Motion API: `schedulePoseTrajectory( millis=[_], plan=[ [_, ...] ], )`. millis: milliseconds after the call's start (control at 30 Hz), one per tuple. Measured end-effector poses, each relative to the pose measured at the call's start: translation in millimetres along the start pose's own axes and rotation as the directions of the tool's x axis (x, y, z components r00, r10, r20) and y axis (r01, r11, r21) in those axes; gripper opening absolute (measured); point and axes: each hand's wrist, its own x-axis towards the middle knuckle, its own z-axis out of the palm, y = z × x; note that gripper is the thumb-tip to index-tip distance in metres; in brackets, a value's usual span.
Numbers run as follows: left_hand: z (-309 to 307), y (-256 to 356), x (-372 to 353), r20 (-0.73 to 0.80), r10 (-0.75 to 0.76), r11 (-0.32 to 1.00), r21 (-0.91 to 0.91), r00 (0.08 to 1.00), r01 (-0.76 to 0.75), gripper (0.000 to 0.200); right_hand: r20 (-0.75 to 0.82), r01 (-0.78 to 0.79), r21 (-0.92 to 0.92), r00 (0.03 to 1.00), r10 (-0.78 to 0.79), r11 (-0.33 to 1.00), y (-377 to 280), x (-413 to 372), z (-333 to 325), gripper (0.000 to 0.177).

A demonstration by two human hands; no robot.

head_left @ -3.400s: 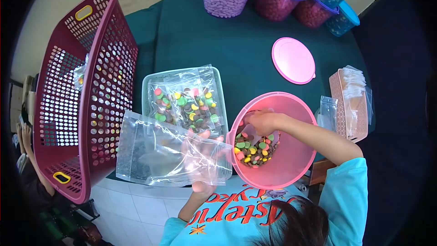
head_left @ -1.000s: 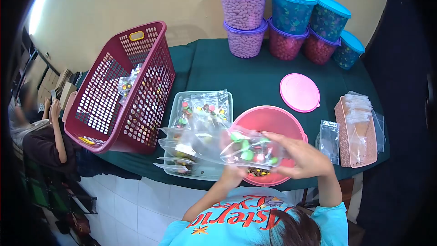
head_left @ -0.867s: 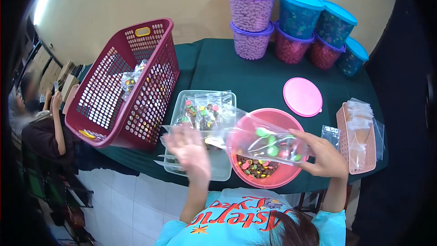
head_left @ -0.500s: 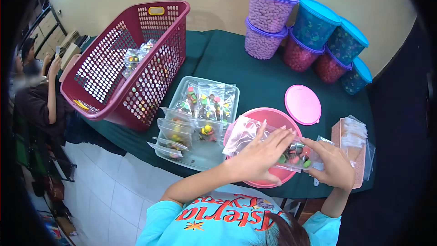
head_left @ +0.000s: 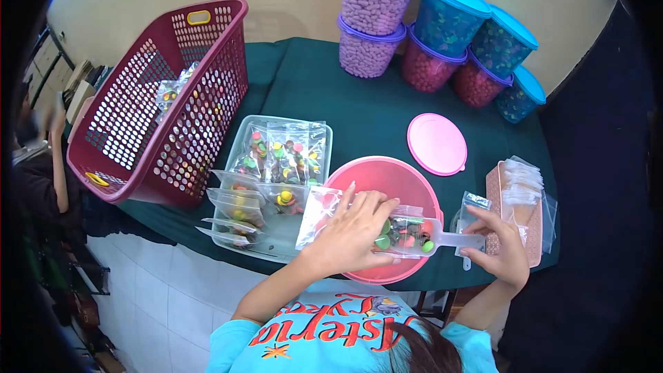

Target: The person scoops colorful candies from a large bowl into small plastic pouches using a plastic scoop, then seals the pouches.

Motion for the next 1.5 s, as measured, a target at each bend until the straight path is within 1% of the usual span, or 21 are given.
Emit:
schedulePoseTrajectory(
  millis=[67, 100, 133, 200, 267, 533, 600, 667, 700, 733, 767, 800, 833, 867, 933, 1033, 1167, 1233, 1267, 1333, 1500],
  plan=[
    [1, 0, -2, 0.0, -0.001, 1.0, -0.014, 1.0, 0.001, 0.076, -0.116, -0.022, 0.399, 0.991, 0.074, 0.917, 24, -12, 14, 0.061],
    [3, 1, -2, -0.006, -0.004, 1.0, -0.022, 1.0, 0.004, 0.076, -0.235, 0.055, 0.566, 0.967, 0.098, 0.823, 31, -13, 29, 0.048],
    [4, 2, -3, -0.033, -0.006, 0.999, -0.035, 0.999, 0.004, 0.076, -0.228, 0.052, 0.563, 0.969, 0.095, 0.825, 36, -13, 43, 0.048],
    [6, 3, -4, -0.063, -0.021, 0.999, -0.043, 0.998, 0.018, 0.075, -0.5, 0.335, 0.779, 0.842, 0.203, 0.53, 38, -7, 71, 0.034],
    [8, 7, -2, -0.089, -0.005, 0.998, -0.068, 0.996, -0.001, 0.075, -0.533, 0.423, 0.837, 0.772, 0.345, 0.347, 29, 6, 97, 0.03],
    [-7, 6, -11, -0.106, -0.002, 0.999, -0.051, 0.994, -0.003, 0.086, -0.66, 0.474, 0.743, 0.638, 0.397, 0.473, 17, 26, 108, 0.035],
    [-22, -3, -24, -0.306, -0.142, 0.981, -0.172, 0.942, 0.092, 0.092, -0.673, 0.511, 0.739, 0.585, 0.452, 0.439, 19, 28, 108, 0.035],
    [-25, -18, -39, -0.393, -0.19, 0.979, -0.145, 0.9, 0.143, 0.08, -0.688, 0.561, 0.723, 0.523, 0.504, 0.404, 24, 27, 107, 0.035],
    [-15, -31, -46, -0.475, -0.441, 0.813, -0.571, 0.762, 0.115, 0.072, -0.668, 0.583, 0.736, 0.549, 0.502, 0.343, 29, 23, 106, 0.035],
    [-8, -39, -51, -0.408, -0.681, 0.495, -0.868, 0.608, -0.028, 0.064, -0.65, 0.603, 0.747, 0.575, 0.497, 0.28, 33, 21, 105, 0.036],
    [-6, -40, -53, -0.422, -0.668, 0.51, -0.859, 0.613, -0.036, 0.064, -0.649, 0.608, 0.745, 0.564, 0.511, 0.274, 35, 22, 105, 0.036],
    [-5, -41, -55, -0.268, -0.688, 0.169, -0.963, 0.675, -0.21, 0.059, -0.657, 0.623, 0.736, 0.559, 0.506, 0.266, 36, 24, 103, 0.036],
    [-4, -40, -57, -0.121, -0.644, -0.208, -0.922, 0.755, -0.326, 0.054, -0.652, 0.636, 0.736, 0.571, 0.499, 0.233, 36, 26, 102, 0.036],
    [-2, -33, -55, -0.006, -0.581, -0.33, -0.912, 0.814, -0.242, 0.057, -0.646, 0.647, 0.737, 0.585, 0.491, 0.198, 35, 28, 101, 0.036],
    [3, -24, -49, 0.085, -0.301, -0.559, -0.822, 0.95, -0.104, 0.065, -0.628, 0.639, 0.748, 0.595, 0.502, 0.179, 32, 32, 101, 0.037],
    [7, -20, -45, 0.081, -0.172, -0.554, -0.832, 0.982, -0.029, 0.071, -0.661, 0.648, 0.73, 0.588, 0.466, 0.218, 27, 37, 100, 0.038],
    [7, -26, -39, 0.121, -0.118, -0.528, -0.848, 0.986, 0.04, 0.074, -0.677, 0.619, 0.735, 0.641, 0.362, 0.277, 23, 37, 96, 0.039],
    [11, -27, -38, 0.191, -0.058, -0.695, -0.713, 0.98, 0.098, 0.072, -0.664, 0.598, 0.745, 0.626, 0.408, 0.295, 25, 39, 98, 0.04],
    [13, -26, -40, 0.205, -0.064, -0.701, -0.705, 0.977, 0.102, 0.072, -0.655, 0.588, 0.753, 0.627, 0.422, 0.294, 26, 39, 97, 0.04],
    [17, -23, -44, 0.25, -0.138, -0.658, -0.747, 0.958, 0.1, 0.072, -0.648, 0.502, 0.756, 0.662, 0.376, 0.419, 27, 38, 92, 0.04],
    [18, -17, -47, 0.303, -0.145, -0.628, -0.764, 0.942, 0.149, 0.062, -0.648, 0.403, 0.721, 0.681, 0.342, 0.563, 19, 38, 82, 0.038]
  ],
)
